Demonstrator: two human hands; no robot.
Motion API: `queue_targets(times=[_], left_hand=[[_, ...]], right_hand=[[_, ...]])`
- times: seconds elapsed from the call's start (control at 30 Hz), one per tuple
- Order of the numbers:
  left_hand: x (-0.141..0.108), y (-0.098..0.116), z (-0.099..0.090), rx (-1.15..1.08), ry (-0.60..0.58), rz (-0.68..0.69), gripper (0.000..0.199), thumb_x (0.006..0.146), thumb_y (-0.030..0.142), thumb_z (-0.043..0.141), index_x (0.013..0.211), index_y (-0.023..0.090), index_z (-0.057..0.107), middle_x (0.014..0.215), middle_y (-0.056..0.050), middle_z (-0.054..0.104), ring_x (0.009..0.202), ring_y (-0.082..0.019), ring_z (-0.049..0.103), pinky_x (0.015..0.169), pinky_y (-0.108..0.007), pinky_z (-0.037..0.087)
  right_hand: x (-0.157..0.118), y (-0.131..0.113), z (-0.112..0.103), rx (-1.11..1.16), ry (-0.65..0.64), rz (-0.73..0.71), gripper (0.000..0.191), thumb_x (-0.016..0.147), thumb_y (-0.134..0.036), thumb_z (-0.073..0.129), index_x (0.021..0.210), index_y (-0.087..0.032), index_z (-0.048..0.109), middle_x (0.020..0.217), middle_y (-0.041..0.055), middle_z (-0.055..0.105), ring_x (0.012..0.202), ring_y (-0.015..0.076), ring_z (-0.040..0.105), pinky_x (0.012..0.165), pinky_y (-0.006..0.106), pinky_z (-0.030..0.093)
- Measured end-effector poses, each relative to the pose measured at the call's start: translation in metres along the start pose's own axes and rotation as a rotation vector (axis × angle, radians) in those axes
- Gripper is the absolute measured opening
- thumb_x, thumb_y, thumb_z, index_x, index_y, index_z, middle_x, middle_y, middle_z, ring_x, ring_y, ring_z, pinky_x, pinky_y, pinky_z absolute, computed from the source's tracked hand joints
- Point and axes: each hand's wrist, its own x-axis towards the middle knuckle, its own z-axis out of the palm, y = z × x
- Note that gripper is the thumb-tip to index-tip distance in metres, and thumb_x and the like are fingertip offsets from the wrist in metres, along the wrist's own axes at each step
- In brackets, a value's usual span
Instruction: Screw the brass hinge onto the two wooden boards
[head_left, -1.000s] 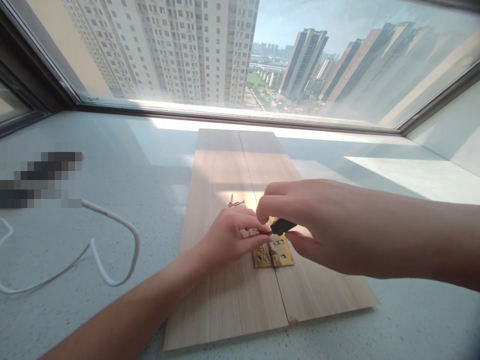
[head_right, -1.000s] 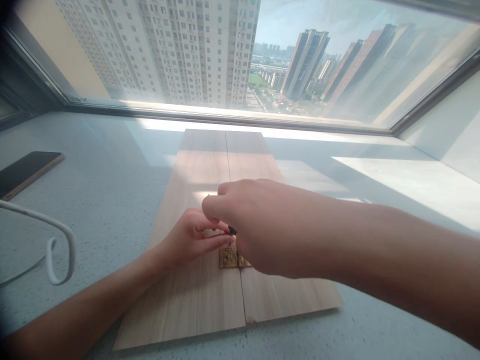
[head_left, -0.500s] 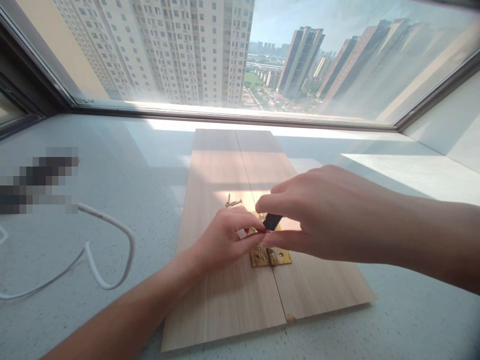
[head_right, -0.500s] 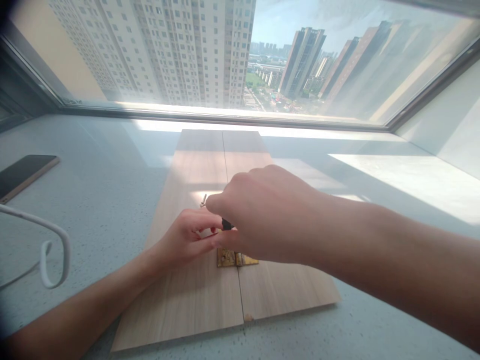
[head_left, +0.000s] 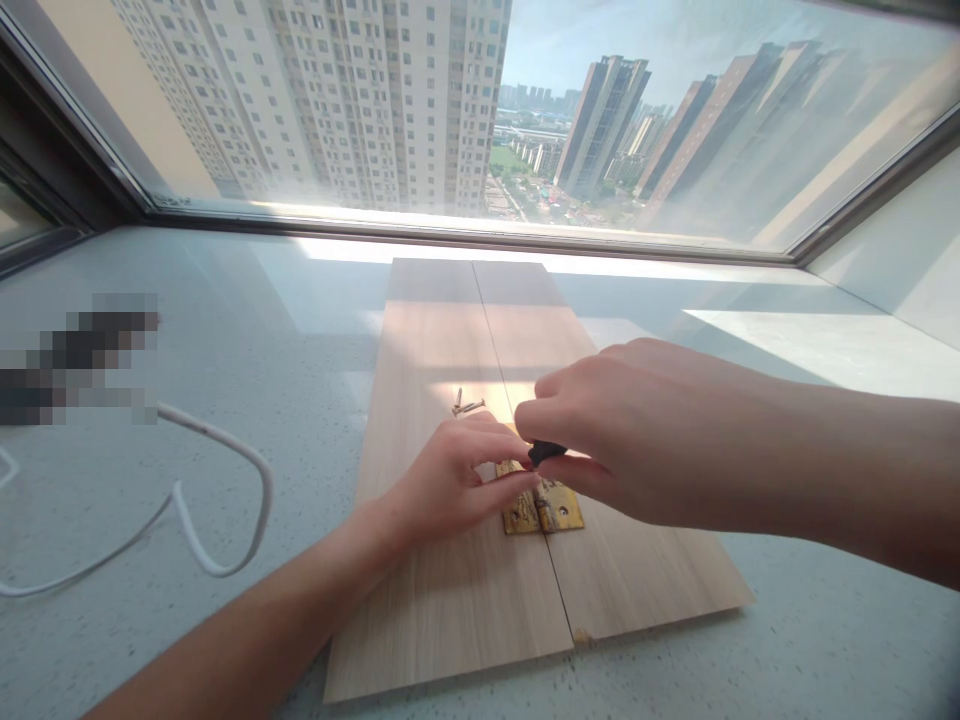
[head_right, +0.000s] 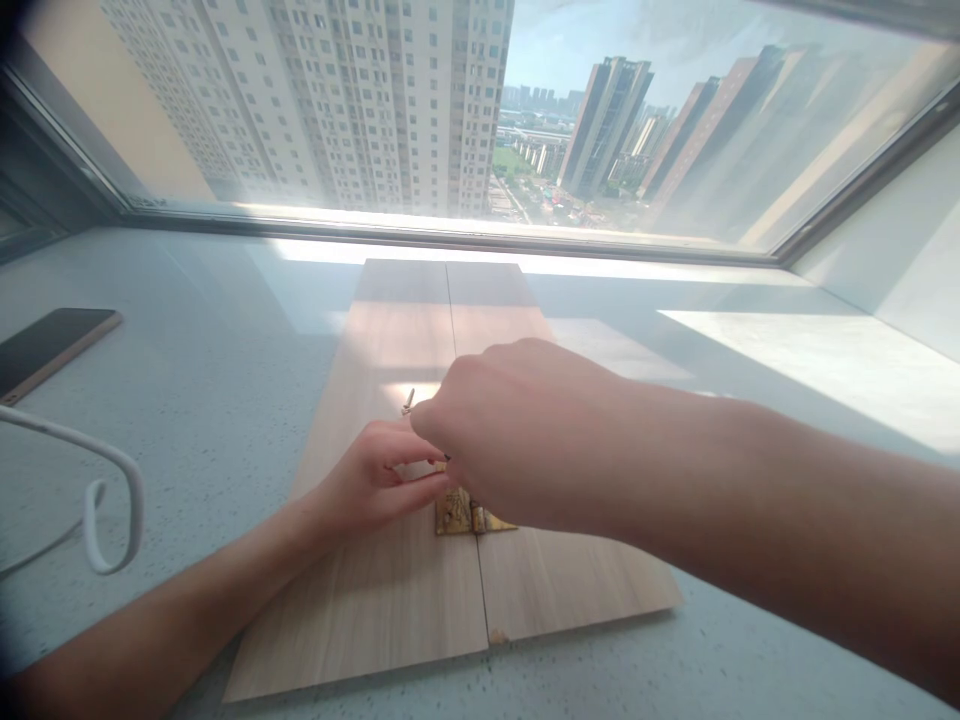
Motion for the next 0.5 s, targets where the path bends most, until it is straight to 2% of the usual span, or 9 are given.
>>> queue_targets(times=[0.17,0.23,0.3,0.4,0.5], left_hand=[[-0.0012,-0.0028,0.0005,0.007,0.014,-0.023,0.022,0.084,0.026,0.065,0.064,0.016,0.065,0.063,-0.001,0.065,0.063,-0.013,0.054,0.063,-0.025,0.042],[-0.0017,-0.0046,0.0006,-0.005,0.023,-0.019,0.02,0.084,0.024,0.064,0.065,0.015,0.066,0.065,-0.002,0.066,0.065,-0.013,0.057,0.063,-0.025,0.043],[-0.0017,-0.0053,0.0001,-0.021,0.027,-0.005,0.014,0.083,0.022,0.065,0.071,0.016,0.068,0.07,-0.002,0.069,0.068,-0.014,0.059,0.065,-0.025,0.045],[-0.0007,-0.0036,-0.0011,-0.03,-0.035,0.03,0.014,0.085,0.021,0.062,0.075,0.017,0.07,0.068,-0.002,0.069,0.067,-0.014,0.061,0.067,-0.026,0.046],[0.0007,-0.001,-0.0013,-0.026,-0.025,0.038,0.016,0.085,0.023,0.062,0.072,0.016,0.07,0.068,-0.004,0.069,0.069,-0.016,0.062,0.07,-0.028,0.047]], right_hand=[[0.002,-0.0034,0.0006,-0.143,0.004,-0.004,0.027,0.077,-0.028,0.068,0.055,-0.021,0.056,0.046,-0.0025,0.048,0.037,0.0103,0.032,0.044,0.028,0.018],[0.0017,-0.0041,0.0005,-0.116,0.042,-0.025,0.019,0.076,-0.03,0.069,0.062,-0.022,0.059,0.049,-0.0031,0.05,0.038,0.0108,0.033,0.044,0.028,0.018],[0.0012,-0.004,0.0002,-0.056,0.066,-0.053,0.009,0.073,-0.024,0.07,0.07,-0.023,0.061,0.053,-0.0037,0.053,0.039,0.0108,0.036,0.045,0.027,0.018],[0.0017,-0.0038,-0.0016,-0.069,-0.011,-0.034,0.013,0.07,-0.013,0.067,0.064,-0.021,0.059,0.049,-0.0037,0.05,0.037,0.0095,0.033,0.045,0.027,0.017],[0.0033,-0.0058,-0.0042,-0.117,-0.04,-0.005,0.02,0.074,-0.02,0.066,0.057,-0.021,0.057,0.045,-0.003,0.047,0.036,0.0103,0.031,0.045,0.029,0.018]])
